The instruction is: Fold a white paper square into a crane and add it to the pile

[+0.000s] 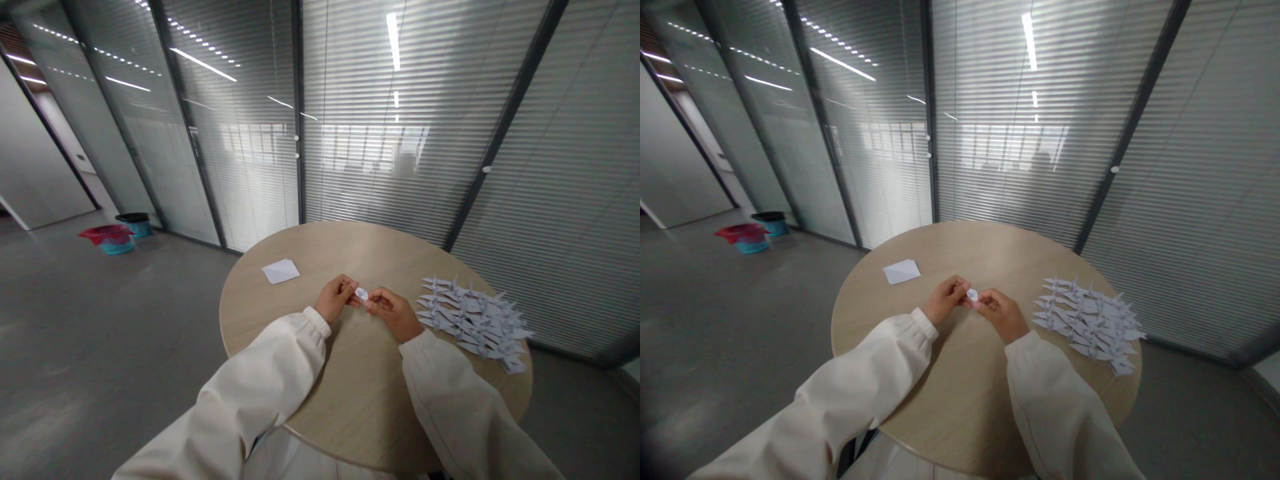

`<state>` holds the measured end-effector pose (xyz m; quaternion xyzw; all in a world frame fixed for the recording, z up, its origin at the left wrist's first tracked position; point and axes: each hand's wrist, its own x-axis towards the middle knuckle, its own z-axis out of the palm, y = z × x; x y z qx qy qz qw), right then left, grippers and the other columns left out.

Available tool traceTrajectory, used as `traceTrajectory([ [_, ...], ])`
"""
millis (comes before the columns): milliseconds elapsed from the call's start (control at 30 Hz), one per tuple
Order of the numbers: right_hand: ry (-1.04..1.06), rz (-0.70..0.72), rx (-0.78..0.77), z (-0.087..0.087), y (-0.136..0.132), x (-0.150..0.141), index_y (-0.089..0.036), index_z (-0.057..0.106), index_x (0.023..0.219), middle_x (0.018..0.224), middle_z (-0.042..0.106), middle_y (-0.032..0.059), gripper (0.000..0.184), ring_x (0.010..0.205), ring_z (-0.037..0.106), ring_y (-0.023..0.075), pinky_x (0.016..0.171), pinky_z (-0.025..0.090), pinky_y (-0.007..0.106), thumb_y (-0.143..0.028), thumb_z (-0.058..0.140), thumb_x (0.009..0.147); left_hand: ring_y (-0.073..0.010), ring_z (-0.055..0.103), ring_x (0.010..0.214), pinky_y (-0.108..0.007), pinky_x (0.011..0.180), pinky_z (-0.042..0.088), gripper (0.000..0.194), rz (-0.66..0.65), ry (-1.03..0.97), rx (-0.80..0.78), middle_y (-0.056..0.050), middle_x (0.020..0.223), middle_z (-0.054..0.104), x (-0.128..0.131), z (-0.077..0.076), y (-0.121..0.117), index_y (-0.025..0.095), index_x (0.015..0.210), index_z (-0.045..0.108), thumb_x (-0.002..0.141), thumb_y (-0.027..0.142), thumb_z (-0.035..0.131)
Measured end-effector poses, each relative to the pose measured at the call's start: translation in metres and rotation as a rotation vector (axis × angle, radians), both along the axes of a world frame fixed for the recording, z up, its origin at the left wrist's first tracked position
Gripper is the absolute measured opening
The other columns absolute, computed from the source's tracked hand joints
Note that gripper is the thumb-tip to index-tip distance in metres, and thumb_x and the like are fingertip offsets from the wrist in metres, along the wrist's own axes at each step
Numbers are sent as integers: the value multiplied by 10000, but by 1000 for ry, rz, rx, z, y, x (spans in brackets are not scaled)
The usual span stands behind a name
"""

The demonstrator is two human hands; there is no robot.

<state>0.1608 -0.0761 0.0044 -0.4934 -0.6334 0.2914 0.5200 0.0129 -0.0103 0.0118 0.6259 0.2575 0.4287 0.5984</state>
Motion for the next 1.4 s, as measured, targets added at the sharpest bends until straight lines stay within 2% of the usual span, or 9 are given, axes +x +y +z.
traceTrajectory([
  [267,40,24,-25,-2,0,2,-181,583,755,690,602,5,205,649,563,145,619,459,247,-373,604,687,-101,575,493,-251,557,486,366,-19,-36,-76,36,554,581,2,-3,2,156,732,455,650,473,620],
  [433,-57,-3,4,3,-4,0,-197,543,742,665,555,-21,124,626,530,126,585,427,224,-318,553,714,-98,561,499,-243,547,476,375,41,-45,-64,37,547,566,0,-5,6,157,728,461,648,491,612],
  [600,-75,7,-47,5,-6,-2,-210,471,723,596,504,-53,69,576,506,109,579,411,217,-278,483,730,-92,546,535,-238,558,474,360,106,-26,-12,34,579,545,-1,-5,7,152,725,467,680,490,579],
  [833,-117,-21,-115,3,-3,-3,-208,478,718,585,516,-48,162,561,518,110,591,423,227,-352,432,775,-100,545,557,-215,535,454,257,101,151,270,18,608,557,-2,-2,-3,161,765,478,790,417,473],
  [1067,-135,-32,-147,3,0,-3,-197,517,718,605,541,-30,194,559,520,108,582,426,223,-359,430,781,-105,555,593,-212,584,423,200,164,395,513,13,646,588,-6,3,-8,181,808,508,826,363,428],
  [1167,-158,-43,-159,2,1,-2,-196,525,727,588,540,-32,214,551,522,110,575,425,222,-389,445,776,-107,556,609,-211,594,421,185,166,429,562,9,662,589,-6,3,-8,181,804,508,824,350,437],
  [1400,-169,-31,-180,-1,3,1,-197,532,734,584,549,-37,144,544,530,108,569,434,219,-322,463,754,-112,554,622,-212,598,417,169,189,439,595,6,674,579,-7,3,-7,183,805,500,830,333,428],
])
